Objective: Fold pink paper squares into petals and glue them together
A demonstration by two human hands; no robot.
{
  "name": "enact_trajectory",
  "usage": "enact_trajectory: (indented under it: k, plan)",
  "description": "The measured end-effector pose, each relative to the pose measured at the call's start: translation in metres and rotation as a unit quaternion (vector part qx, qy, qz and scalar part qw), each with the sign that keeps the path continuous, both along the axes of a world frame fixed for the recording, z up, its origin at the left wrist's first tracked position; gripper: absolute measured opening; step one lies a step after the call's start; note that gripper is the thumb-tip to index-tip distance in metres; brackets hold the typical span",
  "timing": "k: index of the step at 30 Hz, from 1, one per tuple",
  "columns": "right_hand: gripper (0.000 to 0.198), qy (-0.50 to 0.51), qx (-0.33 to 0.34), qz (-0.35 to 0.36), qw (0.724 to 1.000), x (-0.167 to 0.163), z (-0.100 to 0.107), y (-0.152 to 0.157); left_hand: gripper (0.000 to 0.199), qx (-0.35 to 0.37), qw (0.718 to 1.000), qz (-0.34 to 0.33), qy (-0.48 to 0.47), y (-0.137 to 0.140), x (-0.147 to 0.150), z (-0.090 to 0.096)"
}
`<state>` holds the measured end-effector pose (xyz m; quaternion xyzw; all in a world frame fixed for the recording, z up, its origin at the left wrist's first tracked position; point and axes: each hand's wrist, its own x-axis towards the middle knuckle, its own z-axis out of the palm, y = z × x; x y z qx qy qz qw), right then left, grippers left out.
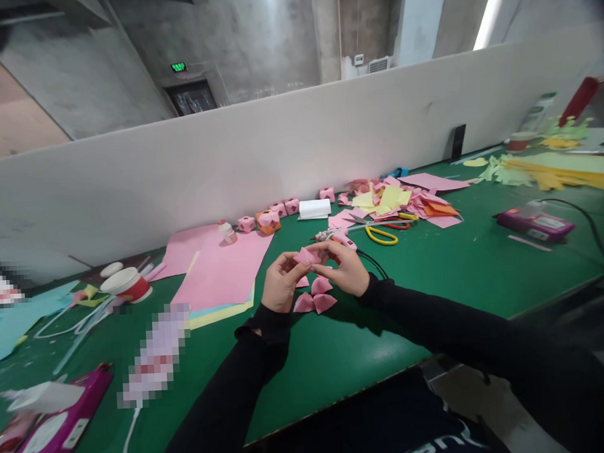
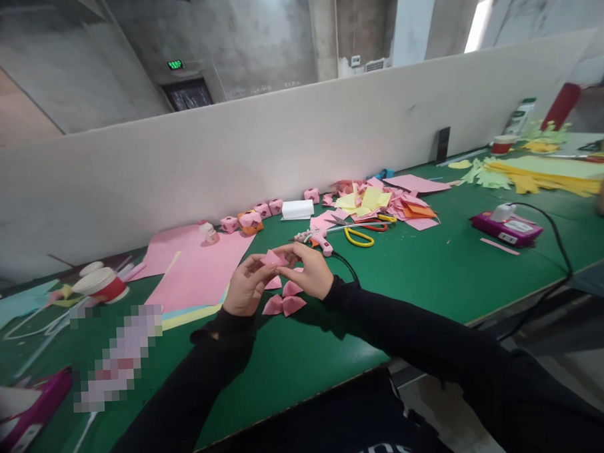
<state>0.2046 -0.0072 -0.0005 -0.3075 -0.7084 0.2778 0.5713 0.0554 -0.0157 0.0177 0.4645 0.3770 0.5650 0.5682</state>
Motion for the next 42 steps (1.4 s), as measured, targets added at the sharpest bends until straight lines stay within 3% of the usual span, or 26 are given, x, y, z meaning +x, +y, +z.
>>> enact_trajectory:
  k: [11, 17, 23, 34, 42]
  plan:
    - [0.031, -0.002, 0.000, -0.005, 1.000, 0.000, 0.003, -0.002, 0.040, -0.039, 0.995, -0.064, -0.060, 0.003, -0.007, 0.002]
    - [0.049, 0.025, -0.013, 0.031, 0.999, -0.002, -0.002, 0.001, 0.041, -0.052, 0.993, -0.049, -0.094, 0.006, -0.010, 0.003]
    - [0.034, 0.063, -0.071, 0.052, 0.994, -0.003, -0.008, 0.005, 0.037, -0.068, 0.991, -0.028, -0.116, 0.007, -0.012, 0.003]
    - [0.033, 0.128, -0.184, 0.072, 0.972, -0.005, -0.006, 0.010, 0.036, -0.071, 0.990, -0.020, -0.119, 0.007, -0.011, 0.005]
    - [0.029, 0.121, -0.169, 0.086, 0.974, -0.005, -0.002, 0.004, 0.029, -0.083, 0.987, -0.027, -0.138, 0.005, -0.010, 0.004]
